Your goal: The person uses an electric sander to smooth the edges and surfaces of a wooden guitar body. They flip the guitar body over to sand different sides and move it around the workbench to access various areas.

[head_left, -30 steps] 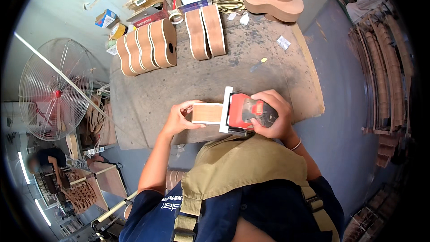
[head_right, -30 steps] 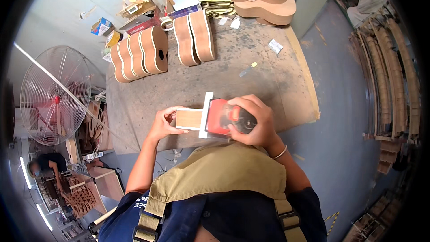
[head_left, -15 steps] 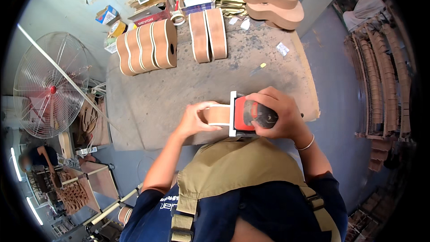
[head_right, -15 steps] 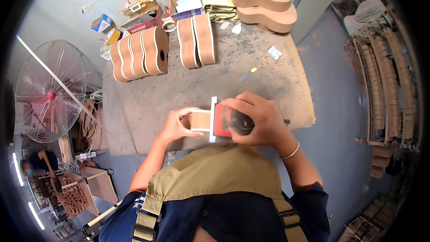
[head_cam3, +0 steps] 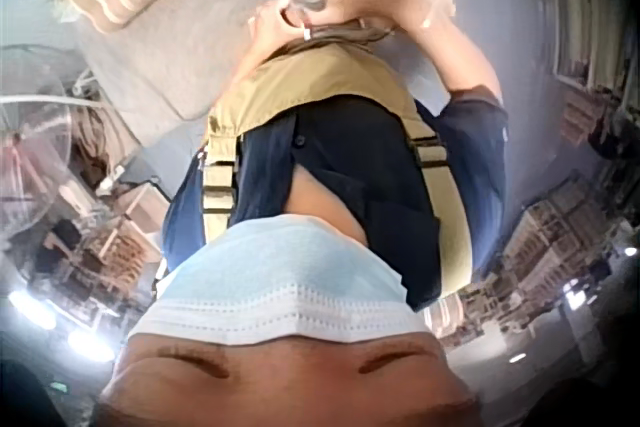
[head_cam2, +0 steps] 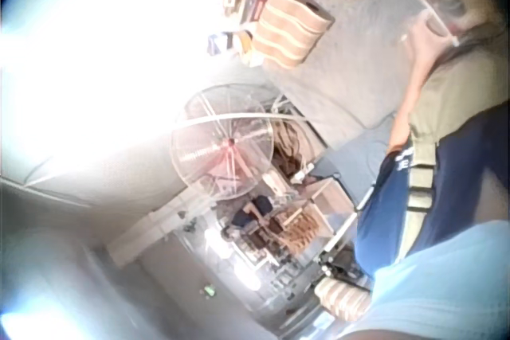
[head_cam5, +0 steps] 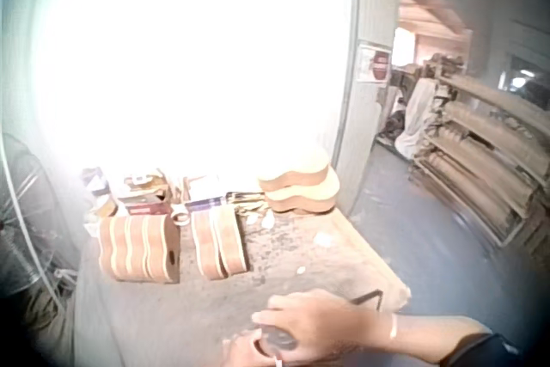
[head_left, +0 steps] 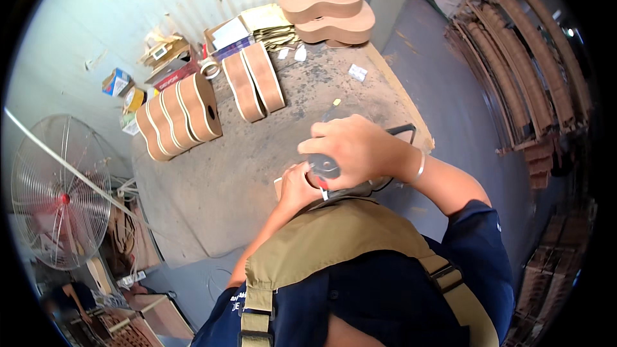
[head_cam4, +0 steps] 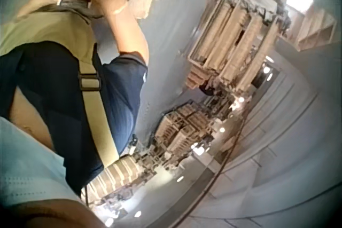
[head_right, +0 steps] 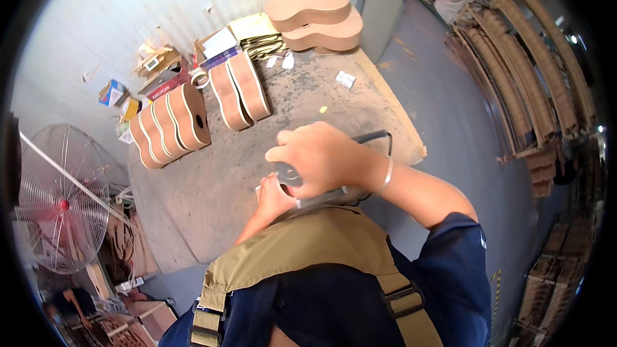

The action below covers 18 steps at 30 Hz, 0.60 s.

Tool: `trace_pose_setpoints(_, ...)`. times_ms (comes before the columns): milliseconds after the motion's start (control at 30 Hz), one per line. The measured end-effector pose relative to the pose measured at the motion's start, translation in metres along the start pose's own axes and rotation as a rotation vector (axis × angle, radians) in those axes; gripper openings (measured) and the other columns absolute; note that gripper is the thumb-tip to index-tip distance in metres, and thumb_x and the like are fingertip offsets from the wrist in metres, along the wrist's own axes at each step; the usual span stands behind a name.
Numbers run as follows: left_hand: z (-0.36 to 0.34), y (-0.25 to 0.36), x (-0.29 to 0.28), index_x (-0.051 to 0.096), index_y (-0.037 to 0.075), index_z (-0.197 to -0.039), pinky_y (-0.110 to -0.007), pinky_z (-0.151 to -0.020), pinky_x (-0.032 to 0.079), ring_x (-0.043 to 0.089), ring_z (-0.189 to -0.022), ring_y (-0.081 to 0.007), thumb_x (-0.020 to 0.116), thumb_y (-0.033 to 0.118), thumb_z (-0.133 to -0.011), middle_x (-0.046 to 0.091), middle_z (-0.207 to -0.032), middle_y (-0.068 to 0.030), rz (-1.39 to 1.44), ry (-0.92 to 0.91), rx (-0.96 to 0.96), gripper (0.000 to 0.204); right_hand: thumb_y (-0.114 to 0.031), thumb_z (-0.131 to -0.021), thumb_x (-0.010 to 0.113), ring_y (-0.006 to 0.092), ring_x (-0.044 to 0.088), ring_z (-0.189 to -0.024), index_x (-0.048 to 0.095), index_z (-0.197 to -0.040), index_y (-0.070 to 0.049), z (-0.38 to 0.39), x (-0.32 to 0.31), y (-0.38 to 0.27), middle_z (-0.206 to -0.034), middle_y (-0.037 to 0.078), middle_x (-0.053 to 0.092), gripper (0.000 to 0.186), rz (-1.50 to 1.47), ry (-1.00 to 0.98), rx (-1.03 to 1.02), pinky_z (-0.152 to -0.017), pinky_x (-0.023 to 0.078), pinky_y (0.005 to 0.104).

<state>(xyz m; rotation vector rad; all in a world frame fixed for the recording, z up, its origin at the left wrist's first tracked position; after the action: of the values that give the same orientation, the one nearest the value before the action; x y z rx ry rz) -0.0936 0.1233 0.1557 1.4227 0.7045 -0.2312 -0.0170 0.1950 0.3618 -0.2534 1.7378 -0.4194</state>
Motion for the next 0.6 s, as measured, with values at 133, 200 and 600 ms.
trace_pose_setpoints(133, 0.002, -0.008, 0.001, 0.079, 0.008, -0.109, -0.051, -0.085, 0.057, 0.074, -0.089, -0.0437, 0.098, 0.036, -0.063, 0.080, -0.100, -0.0191, 0.034, -0.003, -0.085, 0.057, -0.032, -0.079, 0.087, 0.0317, 0.072, -0.085, 0.074, -0.119, -0.015, -0.005, 0.007, 0.001, -0.097, 0.007, 0.068, 0.045, -0.007, -0.017, 0.003, -0.070, 0.056, 0.0432)
trace_pose_setpoints(200, 0.007, 0.001, -0.009, 0.079, 0.008, -0.109, -0.050, -0.084, 0.058, 0.074, -0.090, -0.0436, 0.098, 0.036, -0.063, 0.080, -0.101, -0.0195, 0.011, 0.024, 0.037, 0.057, -0.027, -0.077, 0.088, 0.0301, 0.071, -0.085, 0.075, -0.122, -0.015, 0.008, -0.004, 0.006, -0.099, 0.006, 0.070, 0.048, -0.087, 0.059, -0.006, -0.073, 0.057, 0.0417)
trace_pose_setpoints(600, 0.014, -0.017, -0.014, 0.080, 0.007, -0.116, -0.038, -0.081, 0.061, 0.080, -0.085, -0.0267, 0.101, 0.029, -0.068, 0.082, -0.098, -0.0137, 0.168, 0.009, -0.039, 0.057, -0.018, -0.073, 0.085, 0.0256, 0.073, -0.087, 0.077, -0.127, -0.015, 0.022, -0.006, 0.011, -0.099, 0.002, 0.074, 0.055, -0.231, 0.180, 0.036, -0.077, 0.061, 0.0385)
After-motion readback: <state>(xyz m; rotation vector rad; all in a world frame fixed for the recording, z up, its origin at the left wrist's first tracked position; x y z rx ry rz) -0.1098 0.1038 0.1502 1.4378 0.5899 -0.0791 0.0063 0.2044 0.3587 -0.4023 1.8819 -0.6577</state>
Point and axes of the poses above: each hand's wrist, its own z-axis away from the middle knuckle, its own x-axis out of the palm, y = z × x, the point moved 10 cm from there along -z, towards the middle knuckle
